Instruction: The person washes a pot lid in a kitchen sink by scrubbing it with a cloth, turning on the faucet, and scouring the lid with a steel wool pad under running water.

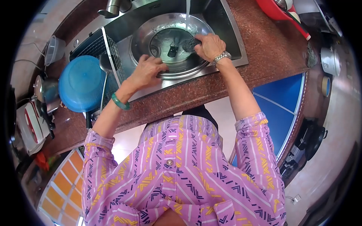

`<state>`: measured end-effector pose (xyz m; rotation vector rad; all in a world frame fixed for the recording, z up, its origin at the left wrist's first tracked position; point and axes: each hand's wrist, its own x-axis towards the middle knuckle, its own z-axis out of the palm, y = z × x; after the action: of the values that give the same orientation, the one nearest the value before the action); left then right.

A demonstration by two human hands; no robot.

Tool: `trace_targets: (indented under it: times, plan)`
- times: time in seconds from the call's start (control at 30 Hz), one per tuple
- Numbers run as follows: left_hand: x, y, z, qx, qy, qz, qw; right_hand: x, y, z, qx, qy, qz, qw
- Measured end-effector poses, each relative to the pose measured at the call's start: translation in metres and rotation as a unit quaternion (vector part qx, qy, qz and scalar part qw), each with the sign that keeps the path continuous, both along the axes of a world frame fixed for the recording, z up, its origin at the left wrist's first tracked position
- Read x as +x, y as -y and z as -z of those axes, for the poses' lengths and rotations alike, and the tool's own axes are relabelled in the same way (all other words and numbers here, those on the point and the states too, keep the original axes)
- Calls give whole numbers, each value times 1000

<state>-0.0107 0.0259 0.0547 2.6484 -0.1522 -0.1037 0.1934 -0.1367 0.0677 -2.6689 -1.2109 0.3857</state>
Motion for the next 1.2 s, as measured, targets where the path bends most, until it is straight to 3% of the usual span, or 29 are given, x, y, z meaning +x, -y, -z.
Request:
trace_targets:
  times: [0.03, 0.2, 0.23, 0.27, 0.3, 0.33, 0.4, 0.43, 0.47, 0.53, 0.57, 0.6, 0.67, 0.7, 0.77, 0.8, 0.87, 0.9, 0.93, 1.0, 1.07, 1.17, 1.2]
  plan:
    - [-4, -6, -4, -5, -73, -19, 997, 2, 0, -2, -4, 1, -5, 1000]
    - [-21, -37, 18, -75, -39, -180, 980, 13, 2, -5, -45, -1, -19, 999]
    - [-14, -41, 26, -256, -58, -357, 897, 16, 1, -6, -63, -19, -11, 998]
    - [-11, -44, 33, -419, -72, -509, 749, 19, 1, -7, -82, -35, -4, 996]
    - [-3, -39, 19, -438, -140, -550, 698, 20, 2, -5, -82, -41, -2, 996]
    - [0, -40, 32, -440, -140, -551, 696, 21, 2, -4, -84, -41, -4, 996]
    - [14, -48, 63, -614, -194, -538, 544, 22, -2, -3, -46, -145, -23, 988]
    - [18, -54, 70, -674, -243, -467, 518, 19, -9, -6, -71, -164, -52, 982]
    - [18, -49, 80, -675, -245, -468, 515, 18, -12, 1, -47, -214, -76, 973]
    - [18, -29, 110, -569, -186, -585, 547, 14, -26, -4, -46, -215, -115, 969]
    - [18, -29, 133, -559, -187, -631, 504, 13, -31, -4, -51, -216, -114, 968]
    - [21, -30, 134, -561, -191, -630, 501, 12, -36, -4, -47, -160, -142, 976]
    - [21, -32, 135, -535, -253, -566, 574, 7, -45, 4, -51, -107, -177, 977]
    - [24, -36, 123, -537, -252, -570, 569, 8, -54, 10, -117, -108, -203, 966]
    - [29, -37, 97, -458, -285, -539, 647, 7, -70, 24, -248, -110, -248, 930]
    - [31, -36, 99, -462, -287, -541, 641, 5, -77, 31, -253, -112, -253, 927]
    - [34, -37, 107, -363, -283, -520, 720, -1, -92, 45, -254, -79, -257, 929]
    - [36, -38, 116, -368, -283, -523, 715, -1, -96, 60, -219, -88, -269, 934]
    - [39, -39, 127, -325, -258, -522, 745, -3, -96, 76, -224, -87, -275, 931]
    - [44, -43, 140, -287, -231, -522, 769, -10, -101, 91, -135, -187, -278, 932]
    - [49, -44, 146, -152, -198, -479, 841, -16, -103, 86, -161, -146, -272, 938]
    - [51, -47, 153, -170, -203, -456, 850, -12, -107, 89, -214, -96, -280, 931]
    - [50, -46, 154, -168, -199, -444, 857, -5, -109, 95, -243, -19, -261, 934]
